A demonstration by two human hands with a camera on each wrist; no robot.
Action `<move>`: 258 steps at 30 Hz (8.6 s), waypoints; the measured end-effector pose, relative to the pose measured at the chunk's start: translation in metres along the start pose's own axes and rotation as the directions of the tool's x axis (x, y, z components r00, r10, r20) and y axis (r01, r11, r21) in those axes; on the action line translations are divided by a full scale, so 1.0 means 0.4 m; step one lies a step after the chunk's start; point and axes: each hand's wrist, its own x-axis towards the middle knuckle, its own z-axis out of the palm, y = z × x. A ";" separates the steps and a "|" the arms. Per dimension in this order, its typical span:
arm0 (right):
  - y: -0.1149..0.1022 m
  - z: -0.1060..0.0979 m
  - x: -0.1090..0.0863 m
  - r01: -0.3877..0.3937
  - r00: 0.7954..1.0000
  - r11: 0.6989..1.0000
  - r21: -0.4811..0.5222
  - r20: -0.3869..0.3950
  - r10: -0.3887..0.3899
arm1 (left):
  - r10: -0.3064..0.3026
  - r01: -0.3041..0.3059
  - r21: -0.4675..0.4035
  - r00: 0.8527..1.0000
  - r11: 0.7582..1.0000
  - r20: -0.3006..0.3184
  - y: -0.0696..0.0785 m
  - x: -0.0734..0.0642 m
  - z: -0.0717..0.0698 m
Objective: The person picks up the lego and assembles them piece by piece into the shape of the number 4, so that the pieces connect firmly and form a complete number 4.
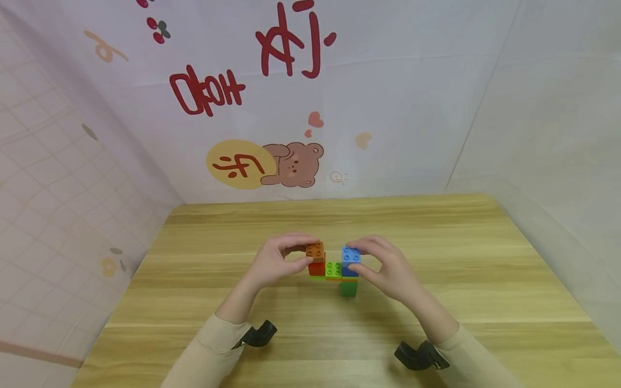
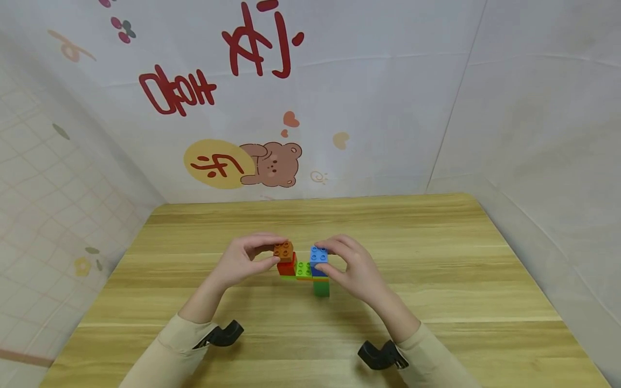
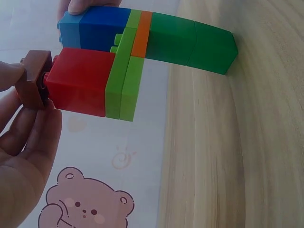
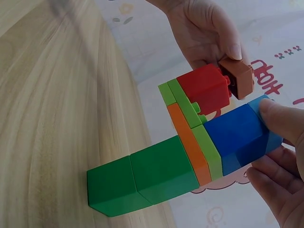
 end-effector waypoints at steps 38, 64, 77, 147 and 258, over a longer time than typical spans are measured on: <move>0.018 0.008 -0.004 -0.039 0.999 0.997 0.074 0.001 0.039 | -0.077 0.080 -0.090 0.996 0.993 0.033 -0.004 -0.001 0.014; 0.022 0.006 -0.007 -0.073 0.997 0.991 0.109 0.006 0.072 | -0.131 0.129 -0.108 0.991 0.986 -0.011 0.009 0.001 0.032; 0.027 0.005 -0.009 -0.060 0.998 0.993 0.099 -0.001 0.060 | -0.140 0.135 -0.110 0.989 0.985 -0.044 -0.007 -0.017 0.050; 0.016 0.009 -0.009 -0.103 0.995 0.988 0.113 -0.001 0.104 | -0.082 0.075 -0.143 0.995 0.987 -0.049 -0.037 -0.032 0.055; 0.060 0.046 -0.009 -0.482 0.871 0.801 0.355 0.092 0.483 | -0.316 0.314 -0.047 0.916 0.948 -0.249 -0.062 -0.010 0.061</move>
